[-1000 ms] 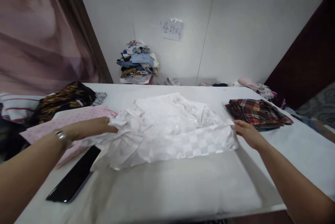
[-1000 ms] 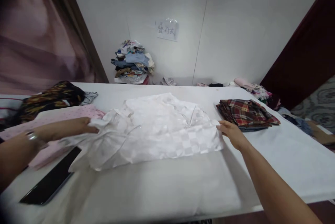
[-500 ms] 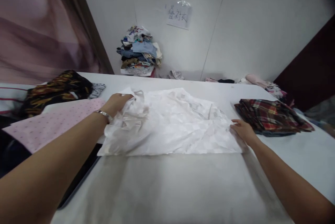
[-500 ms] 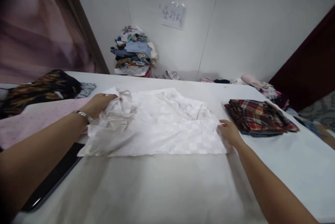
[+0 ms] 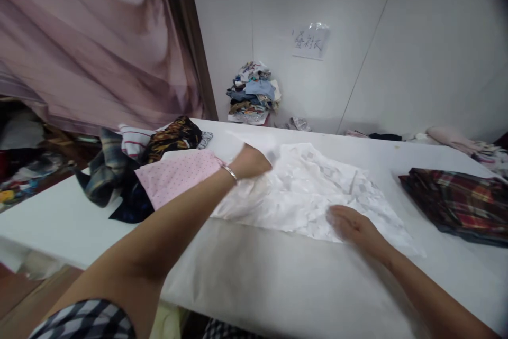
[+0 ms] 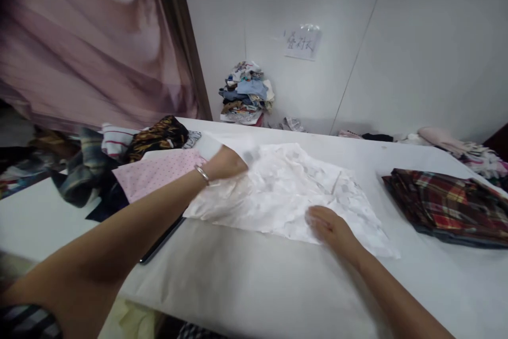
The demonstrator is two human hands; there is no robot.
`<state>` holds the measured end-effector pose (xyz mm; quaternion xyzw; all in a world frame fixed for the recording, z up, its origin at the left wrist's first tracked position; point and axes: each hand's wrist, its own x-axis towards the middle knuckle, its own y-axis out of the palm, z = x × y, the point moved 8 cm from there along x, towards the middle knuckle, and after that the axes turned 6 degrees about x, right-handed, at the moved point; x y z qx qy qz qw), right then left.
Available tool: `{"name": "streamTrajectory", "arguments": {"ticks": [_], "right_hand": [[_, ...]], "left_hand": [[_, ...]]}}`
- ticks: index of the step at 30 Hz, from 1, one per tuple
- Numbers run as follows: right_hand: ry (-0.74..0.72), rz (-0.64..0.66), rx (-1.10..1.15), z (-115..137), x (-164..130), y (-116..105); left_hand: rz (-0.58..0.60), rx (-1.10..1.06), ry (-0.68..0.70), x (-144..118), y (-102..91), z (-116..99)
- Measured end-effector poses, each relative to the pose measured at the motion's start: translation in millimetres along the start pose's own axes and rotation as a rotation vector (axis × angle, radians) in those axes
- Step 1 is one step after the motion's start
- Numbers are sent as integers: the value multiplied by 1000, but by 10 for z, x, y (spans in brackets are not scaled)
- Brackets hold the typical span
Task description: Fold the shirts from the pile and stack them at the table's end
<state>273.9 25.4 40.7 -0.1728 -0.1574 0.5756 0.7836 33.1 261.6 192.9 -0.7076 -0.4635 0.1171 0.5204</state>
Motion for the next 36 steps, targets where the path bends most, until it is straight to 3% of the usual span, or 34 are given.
{"name": "streamTrajectory", "arguments": {"ticks": [3, 5, 7, 10, 13, 16, 20, 24, 30, 36], "right_hand": [[264, -152, 476, -56, 88, -14], [355, -141, 737, -28, 134, 97], [402, -137, 847, -10, 156, 170], [438, -245, 811, -55, 138, 131], [480, -290, 728, -67, 138, 129], [502, -289, 617, 9, 204, 143], [297, -374, 689, 298, 310, -100], [59, -473, 886, 481, 215, -580], [94, -594, 990, 239, -2, -1021], [154, -563, 860, 129, -30, -1096]], "left_hand": [[298, 114, 460, -364, 479, -481], [376, 191, 618, -601, 646, -493], [301, 224, 547, -678, 623, -254], [200, 264, 376, -744, 522, 231], [188, 307, 236, -809, 508, 582], [227, 257, 69, -834, 558, 754], [247, 206, -143, -829, 579, 831], [225, 323, -144, -823, 514, 803], [290, 380, -142, -836, 531, 815], [389, 272, -79, -938, 557, 768]]}}
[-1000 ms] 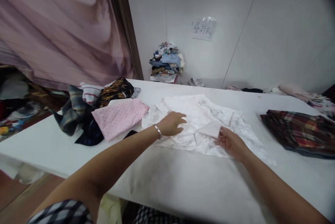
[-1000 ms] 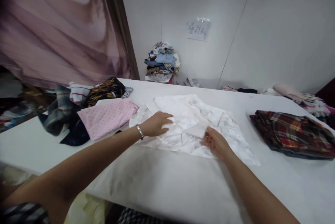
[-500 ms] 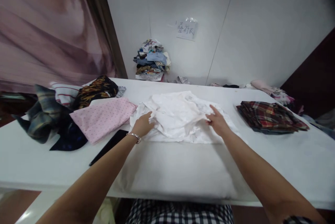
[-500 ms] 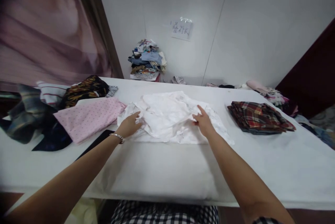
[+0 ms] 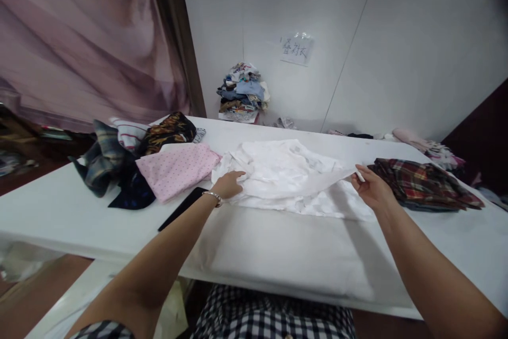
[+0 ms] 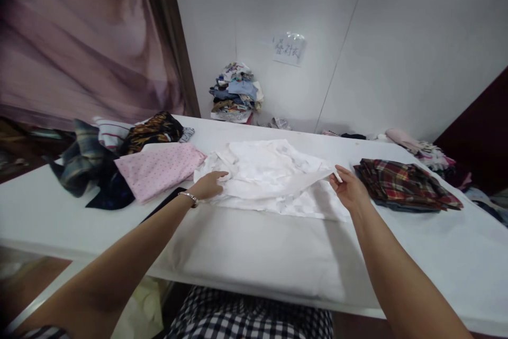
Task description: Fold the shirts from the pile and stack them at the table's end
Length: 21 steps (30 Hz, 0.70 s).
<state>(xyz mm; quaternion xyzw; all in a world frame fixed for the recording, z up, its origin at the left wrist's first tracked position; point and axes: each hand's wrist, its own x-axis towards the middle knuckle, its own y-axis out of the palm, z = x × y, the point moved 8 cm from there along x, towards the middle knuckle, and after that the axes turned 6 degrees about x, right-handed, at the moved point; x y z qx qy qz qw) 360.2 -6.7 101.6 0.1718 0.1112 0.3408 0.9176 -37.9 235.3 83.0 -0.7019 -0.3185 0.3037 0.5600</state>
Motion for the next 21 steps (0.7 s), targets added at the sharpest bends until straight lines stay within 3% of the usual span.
{"name": "streamTrajectory", "arguments": {"ticks": [6, 9, 12, 17, 21], "right_hand": [[110, 61, -156, 9, -8, 197], [-66, 94, -125, 315, -25, 223], [-146, 86, -204, 415, -106, 15], [78, -39, -747, -121, -265, -604], [-116, -40, -1131, -251, -318, -715]], "left_hand": [[51, 99, 17, -192, 30, -7], [14, 97, -18, -215, 14, 18], [-24, 94, -71, -230, 21, 107], [-65, 66, -135, -293, 64, 268], [-140, 30, -131, -374, 20, 301]]}}
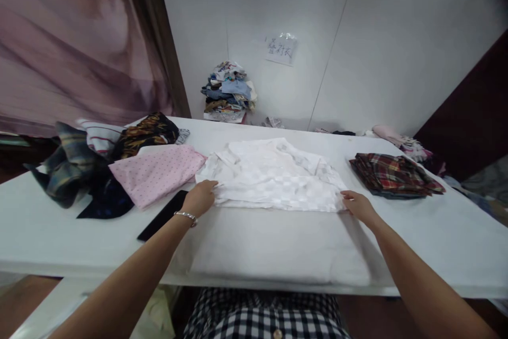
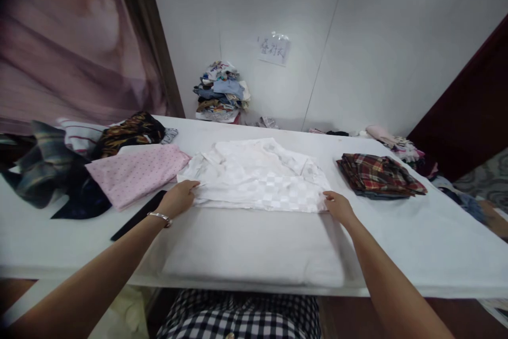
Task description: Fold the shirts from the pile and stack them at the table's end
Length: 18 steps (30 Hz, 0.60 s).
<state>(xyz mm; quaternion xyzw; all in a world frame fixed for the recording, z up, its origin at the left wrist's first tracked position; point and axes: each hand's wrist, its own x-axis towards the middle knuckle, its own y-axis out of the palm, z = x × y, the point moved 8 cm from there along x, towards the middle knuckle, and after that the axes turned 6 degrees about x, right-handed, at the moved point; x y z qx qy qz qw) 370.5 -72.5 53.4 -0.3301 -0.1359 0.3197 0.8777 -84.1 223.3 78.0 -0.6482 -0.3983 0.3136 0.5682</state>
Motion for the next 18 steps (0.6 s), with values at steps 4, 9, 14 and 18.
{"name": "streamTrajectory", "arguments": {"ticks": [4, 9, 14, 18], "right_hand": [[-259, 18, -214, 172, -79, 116], [-308, 115, -357, 211, -111, 275], [-320, 104, -378, 179, -132, 262], [-366, 21, -292, 195, -179, 172]], "left_hand": [[-69, 12, 132, -87, -15, -82], [-23, 32, 212, -139, 97, -139], [-15, 79, 172, -163, 68, -147], [-81, 117, 109, -208, 7, -130]]}}
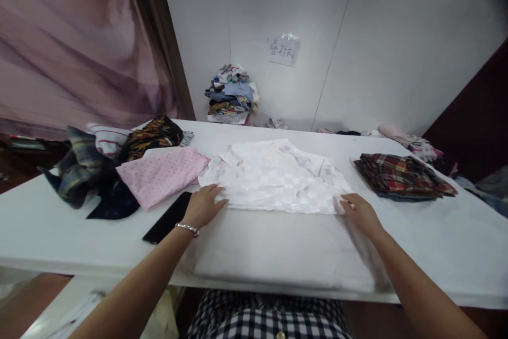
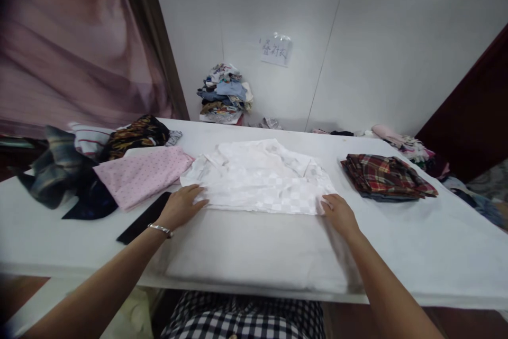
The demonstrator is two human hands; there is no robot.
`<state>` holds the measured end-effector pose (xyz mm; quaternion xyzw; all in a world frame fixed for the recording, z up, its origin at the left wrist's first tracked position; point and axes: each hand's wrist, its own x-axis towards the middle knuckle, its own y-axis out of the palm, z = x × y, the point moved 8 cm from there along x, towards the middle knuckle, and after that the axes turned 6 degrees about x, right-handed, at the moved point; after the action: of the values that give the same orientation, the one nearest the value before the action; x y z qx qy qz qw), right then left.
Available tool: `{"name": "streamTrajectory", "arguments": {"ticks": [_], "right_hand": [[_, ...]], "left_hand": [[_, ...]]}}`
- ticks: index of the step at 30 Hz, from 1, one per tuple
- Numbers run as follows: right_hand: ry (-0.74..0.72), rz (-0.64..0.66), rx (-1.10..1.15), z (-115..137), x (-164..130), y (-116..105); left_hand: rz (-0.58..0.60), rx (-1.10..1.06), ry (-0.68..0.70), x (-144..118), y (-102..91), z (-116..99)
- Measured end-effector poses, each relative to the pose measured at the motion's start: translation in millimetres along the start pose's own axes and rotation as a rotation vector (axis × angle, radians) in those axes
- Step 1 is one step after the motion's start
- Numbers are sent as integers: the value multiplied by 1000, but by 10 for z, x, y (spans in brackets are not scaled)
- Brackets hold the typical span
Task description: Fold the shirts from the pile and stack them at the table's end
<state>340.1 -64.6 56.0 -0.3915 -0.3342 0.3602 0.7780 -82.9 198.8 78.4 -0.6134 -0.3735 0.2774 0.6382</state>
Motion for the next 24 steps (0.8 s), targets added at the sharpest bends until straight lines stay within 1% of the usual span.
{"name": "streamTrajectory", "arguments": {"ticks": [2, 3, 5, 7, 9, 11, 12, 14, 16, 20, 22, 24], "right_hand": [[-56, -18, -8, 47, -15, -8], [-83, 8, -28, 70, -21, 19], [-117, 101, -78, 95, -38, 107], [-124, 159, -112, 80, -67, 160], [-150, 111, -123, 63, -107, 125], [-225, 52, -96, 65, -176, 83], [-269, 50, -70, 64, -217, 86], [-329, 93, -12, 34, -284, 133], [-348, 129, 22, -26, -298, 183], [-392, 112, -29, -92, -165, 234], [-402, 88, -85, -93, -64, 231], [-396, 58, -120, -86, 13, 182]], "left_hand": [[0, -26, 23, -24, 12, -24], [12, -35, 41, -37, 29, -37], [35, -35, 78, -65, 63, -48], [30, -33, 106, -100, 71, -37], [-13, -35, 138, -142, 48, -24], [-62, -32, 191, -188, 25, -33], [-80, -28, 221, -207, 22, -45], [-98, -13, 263, -219, 34, -72], [-98, 19, 269, -182, 58, -94], [-74, 107, 267, -7, 80, -179], [-53, 134, 263, 79, 53, -222], [-37, 138, 248, 125, -15, -248]]}}
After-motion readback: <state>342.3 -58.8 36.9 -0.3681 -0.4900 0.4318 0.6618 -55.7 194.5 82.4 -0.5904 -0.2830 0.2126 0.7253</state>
